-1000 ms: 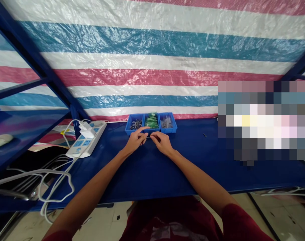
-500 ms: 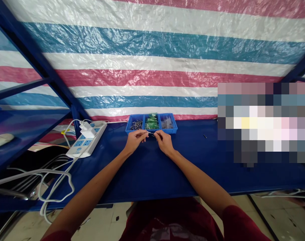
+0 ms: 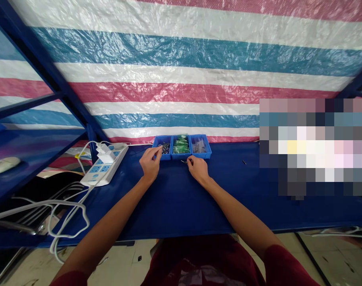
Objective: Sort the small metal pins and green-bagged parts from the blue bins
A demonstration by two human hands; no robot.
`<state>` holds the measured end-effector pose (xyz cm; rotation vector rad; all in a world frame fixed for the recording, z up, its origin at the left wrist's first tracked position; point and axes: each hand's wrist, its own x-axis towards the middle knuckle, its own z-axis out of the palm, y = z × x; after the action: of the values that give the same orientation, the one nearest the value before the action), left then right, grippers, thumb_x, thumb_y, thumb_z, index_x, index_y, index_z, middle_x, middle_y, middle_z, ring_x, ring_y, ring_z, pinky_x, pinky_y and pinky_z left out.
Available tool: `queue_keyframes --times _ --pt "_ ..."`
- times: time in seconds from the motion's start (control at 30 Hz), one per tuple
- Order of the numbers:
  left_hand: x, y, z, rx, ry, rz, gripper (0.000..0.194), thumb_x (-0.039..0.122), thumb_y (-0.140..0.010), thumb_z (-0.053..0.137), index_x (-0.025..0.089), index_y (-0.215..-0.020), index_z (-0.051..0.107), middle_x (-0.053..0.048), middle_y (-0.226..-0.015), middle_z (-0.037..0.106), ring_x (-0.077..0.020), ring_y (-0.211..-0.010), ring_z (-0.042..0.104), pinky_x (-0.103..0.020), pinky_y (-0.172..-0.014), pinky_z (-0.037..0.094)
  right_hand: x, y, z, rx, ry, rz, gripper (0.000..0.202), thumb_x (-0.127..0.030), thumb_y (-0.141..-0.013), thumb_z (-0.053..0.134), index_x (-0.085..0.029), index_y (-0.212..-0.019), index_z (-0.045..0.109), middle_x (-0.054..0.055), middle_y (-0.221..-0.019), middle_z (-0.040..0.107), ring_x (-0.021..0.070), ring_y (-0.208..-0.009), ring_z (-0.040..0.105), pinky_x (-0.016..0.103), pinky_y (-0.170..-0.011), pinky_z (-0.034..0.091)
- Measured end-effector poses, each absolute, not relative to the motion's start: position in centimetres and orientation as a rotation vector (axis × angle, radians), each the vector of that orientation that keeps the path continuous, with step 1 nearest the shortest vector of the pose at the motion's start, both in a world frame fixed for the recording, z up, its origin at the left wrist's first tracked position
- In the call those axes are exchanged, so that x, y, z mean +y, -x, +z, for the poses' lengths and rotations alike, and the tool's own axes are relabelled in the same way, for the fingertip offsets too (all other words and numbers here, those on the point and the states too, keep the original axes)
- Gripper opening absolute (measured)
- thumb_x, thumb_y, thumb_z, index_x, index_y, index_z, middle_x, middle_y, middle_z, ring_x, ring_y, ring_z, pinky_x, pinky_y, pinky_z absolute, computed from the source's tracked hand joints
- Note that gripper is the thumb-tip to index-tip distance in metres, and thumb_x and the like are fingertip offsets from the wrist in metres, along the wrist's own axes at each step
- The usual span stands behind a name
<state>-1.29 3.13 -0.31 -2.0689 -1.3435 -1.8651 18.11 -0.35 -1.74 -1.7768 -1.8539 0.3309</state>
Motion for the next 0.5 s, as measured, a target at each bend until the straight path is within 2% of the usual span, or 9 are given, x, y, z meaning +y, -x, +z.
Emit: queue_keyframes --times 0.13,0.2,0.3,0.5 --pt "4.4 2.3 -1.0 -1.361 2.145 -1.621 0.02 0.029 -0.09 0.056 0.019 -0.094 0.073 -0.006 -0.088 0.072 -0.0188 -0.079 0.062 -0.031 -0.074 0.048 -0.2 -18.1 -1.6 -1.928 1.893 0.323 0.019 -0.024 -0.09 0.049 -0.022 -0.101 0.065 0.004 -0.094 0.071 0.0189 -0.087 0.064 0.025 -0.066 0.039" --pt "4.7 2.4 -1.4 -1.426 2.183 -1.428 0.023 0.029 -0.09 0.055 0.02 -0.103 0.07 -0.008 -0.098 0.072 -0.0228 -0.091 0.062 -0.036 -0.081 0.046 -0.2 -18.1 -1.5 -1.959 1.899 0.312 0.017 -0.026 -0.091 0.049 -0.022 -0.099 0.064 0.004 -0.095 0.07 0.0181 -0.087 0.064 0.025 -0.067 0.039" --pt "4.8 2.3 -1.7 -1.487 2.214 -1.226 0.027 0.028 -0.089 0.054 0.02 -0.112 0.066 -0.009 -0.11 0.068 -0.0262 -0.102 0.058 -0.039 -0.084 0.043 -0.3 -18.1 -1.6 -1.997 1.921 0.29 0.014 -0.027 -0.09 0.052 -0.021 -0.094 0.063 0.004 -0.096 0.069 0.0184 -0.089 0.063 0.025 -0.067 0.039" --pt "3.9 1.6 -1.3 -1.203 2.4 -1.292 0.021 0.022 -0.092 0.049 0.02 -0.094 0.07 -0.007 -0.1 0.069 -0.0219 -0.097 0.06 -0.037 -0.086 0.044 -0.1 -18.1 -2.0 -2.088 1.906 0.288 0.013 -0.025 -0.09 0.052 -0.02 -0.091 0.063 0.006 -0.097 0.069 0.0196 -0.09 0.063 0.026 -0.067 0.039"
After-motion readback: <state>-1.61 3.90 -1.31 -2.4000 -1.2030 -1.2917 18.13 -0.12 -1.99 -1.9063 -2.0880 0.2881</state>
